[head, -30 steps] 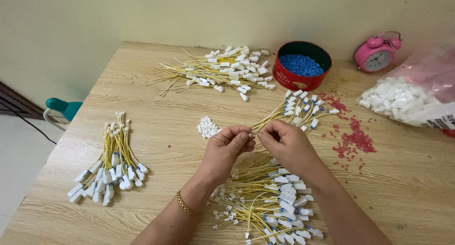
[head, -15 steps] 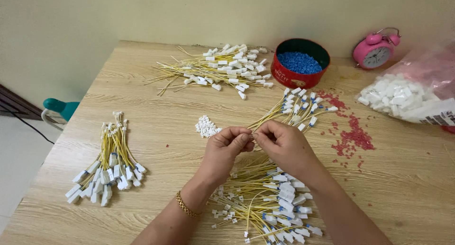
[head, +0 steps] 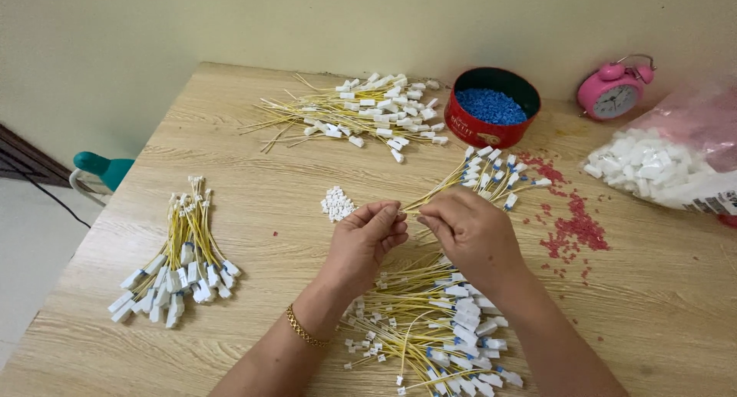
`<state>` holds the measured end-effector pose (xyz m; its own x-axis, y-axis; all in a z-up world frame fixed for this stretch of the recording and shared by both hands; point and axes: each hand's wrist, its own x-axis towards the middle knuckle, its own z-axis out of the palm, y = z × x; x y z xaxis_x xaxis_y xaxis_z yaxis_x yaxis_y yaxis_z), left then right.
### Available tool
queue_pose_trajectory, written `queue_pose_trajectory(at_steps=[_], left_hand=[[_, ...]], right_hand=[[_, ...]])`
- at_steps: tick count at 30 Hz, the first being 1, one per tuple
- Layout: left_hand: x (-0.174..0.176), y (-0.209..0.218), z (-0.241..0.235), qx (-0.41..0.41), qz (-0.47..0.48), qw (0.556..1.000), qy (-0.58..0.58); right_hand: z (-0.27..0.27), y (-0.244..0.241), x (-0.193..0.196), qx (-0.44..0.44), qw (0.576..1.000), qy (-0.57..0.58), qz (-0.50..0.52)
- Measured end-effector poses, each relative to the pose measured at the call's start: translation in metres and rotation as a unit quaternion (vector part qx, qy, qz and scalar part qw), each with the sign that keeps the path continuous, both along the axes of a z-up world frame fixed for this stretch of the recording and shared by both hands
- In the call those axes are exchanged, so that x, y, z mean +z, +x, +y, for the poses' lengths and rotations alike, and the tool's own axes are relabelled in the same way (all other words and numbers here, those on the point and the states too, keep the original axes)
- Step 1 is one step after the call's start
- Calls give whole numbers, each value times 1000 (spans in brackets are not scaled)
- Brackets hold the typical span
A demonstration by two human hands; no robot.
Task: Attach small white plastic connectors to the ends of yellow wires at a workstation.
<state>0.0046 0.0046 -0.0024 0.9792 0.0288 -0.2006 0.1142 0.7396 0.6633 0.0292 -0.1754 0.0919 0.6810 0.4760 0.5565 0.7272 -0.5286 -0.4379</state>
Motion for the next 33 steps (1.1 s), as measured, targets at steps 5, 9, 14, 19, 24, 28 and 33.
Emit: queue_pose_trajectory(at_steps=[5, 9, 14, 19, 24, 28, 33], left_hand=[[3, -1, 1, 2, 8, 1000, -4], [10, -5, 0, -9, 11, 1000, -3], [8, -5, -1, -26, -10, 1000, 2], [8, -6, -1, -26, -12, 1000, 7], [11, -7, -1, -42, -18, 999, 6], [10, -6, -1, -45, -14, 999, 2], [11, -7, -1, -43, -8, 999, -7]], right_hand=[[-4, 5, 0, 16, 999, -23, 37], [-7, 11, -9, 54, 995, -69, 39], [-7, 13, -10, 27, 997, -72, 13], [-7, 12, -8, 12, 998, -57, 24], [-8, 14, -11, 18, 999, -50, 1], [-8, 15, -10, 19, 999, -49, 7], [-9, 15, -9, 18, 998, -62, 2]])
